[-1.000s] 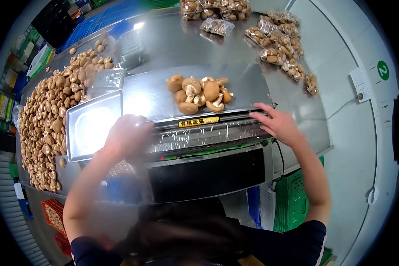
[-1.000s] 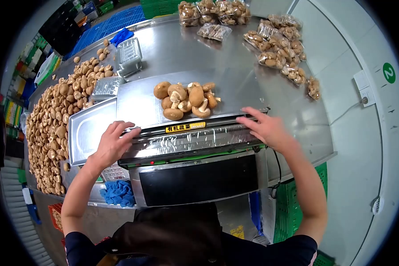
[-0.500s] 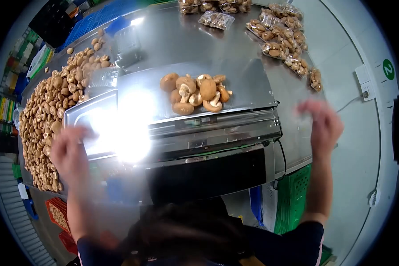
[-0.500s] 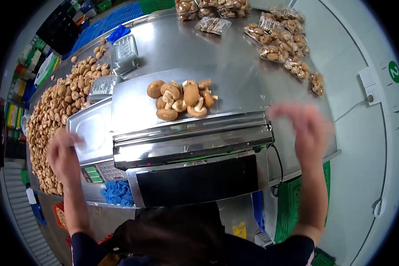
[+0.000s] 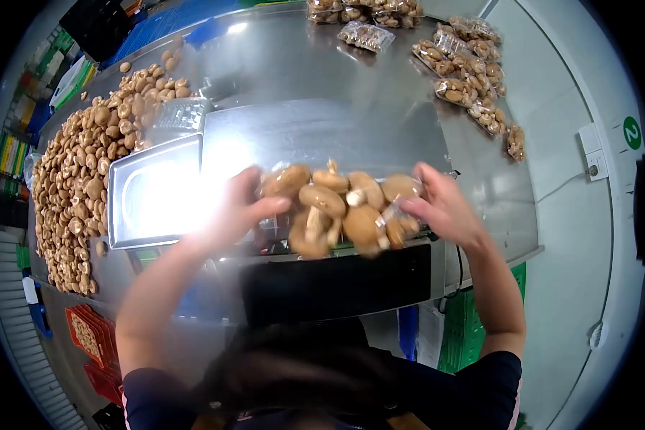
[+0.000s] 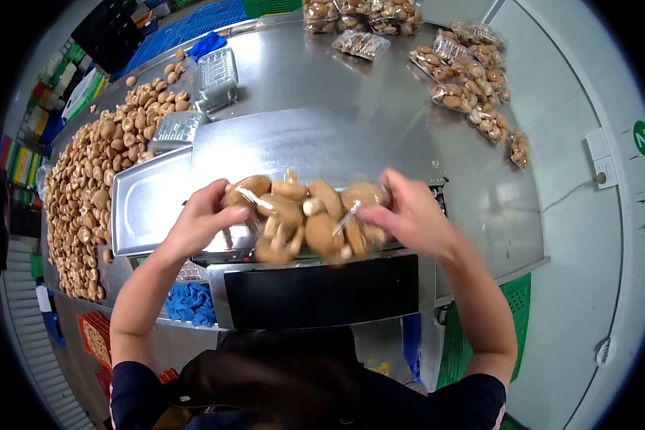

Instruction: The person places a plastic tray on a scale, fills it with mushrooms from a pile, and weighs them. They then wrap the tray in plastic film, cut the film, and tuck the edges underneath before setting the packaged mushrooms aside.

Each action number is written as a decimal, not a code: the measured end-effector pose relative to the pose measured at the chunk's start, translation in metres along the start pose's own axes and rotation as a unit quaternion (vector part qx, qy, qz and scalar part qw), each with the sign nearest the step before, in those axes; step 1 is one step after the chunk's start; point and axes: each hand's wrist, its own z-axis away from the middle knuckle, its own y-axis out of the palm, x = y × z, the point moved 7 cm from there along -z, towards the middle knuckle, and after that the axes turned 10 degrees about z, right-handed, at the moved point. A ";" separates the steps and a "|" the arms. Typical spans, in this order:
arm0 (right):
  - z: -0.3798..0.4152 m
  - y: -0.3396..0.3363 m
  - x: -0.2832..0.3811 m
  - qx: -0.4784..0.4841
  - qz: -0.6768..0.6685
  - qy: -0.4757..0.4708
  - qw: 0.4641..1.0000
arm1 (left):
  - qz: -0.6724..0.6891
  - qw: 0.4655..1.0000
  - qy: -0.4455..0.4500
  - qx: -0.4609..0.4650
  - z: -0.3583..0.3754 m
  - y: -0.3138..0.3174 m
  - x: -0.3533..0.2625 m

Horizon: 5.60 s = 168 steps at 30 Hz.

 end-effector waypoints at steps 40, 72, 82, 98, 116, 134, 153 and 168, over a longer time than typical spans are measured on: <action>0.121 0.325 -0.018 0.282 -0.557 0.158 0.765 | 0.354 0.930 -0.098 0.010 0.185 0.081 0.236; -0.011 -0.023 0.047 -0.220 -0.470 -0.226 0.824 | 0.437 0.878 -0.017 -0.195 0.212 -0.115 0.197; -0.138 0.290 0.225 -0.018 0.011 -0.084 0.996 | -0.011 0.727 0.007 -0.686 0.382 -0.413 0.311; -0.430 0.343 0.165 -0.210 0.426 -0.154 0.867 | -0.208 0.597 -0.171 -0.756 0.377 -0.629 0.351; -0.415 0.346 0.196 -0.100 0.451 -0.144 0.875 | -0.131 0.579 -0.181 -0.784 0.383 -0.558 0.392; -0.165 0.659 0.354 0.631 -0.177 -0.002 0.755 | 0.132 0.956 0.040 -0.260 0.351 -0.522 0.256; -0.289 0.765 0.241 0.158 -0.200 0.168 0.952 | 0.514 0.694 -0.055 -0.502 0.298 -0.572 0.423; -0.287 0.742 0.266 0.009 -0.234 0.044 0.971 | 0.468 0.710 0.072 -0.521 0.289 -0.565 0.405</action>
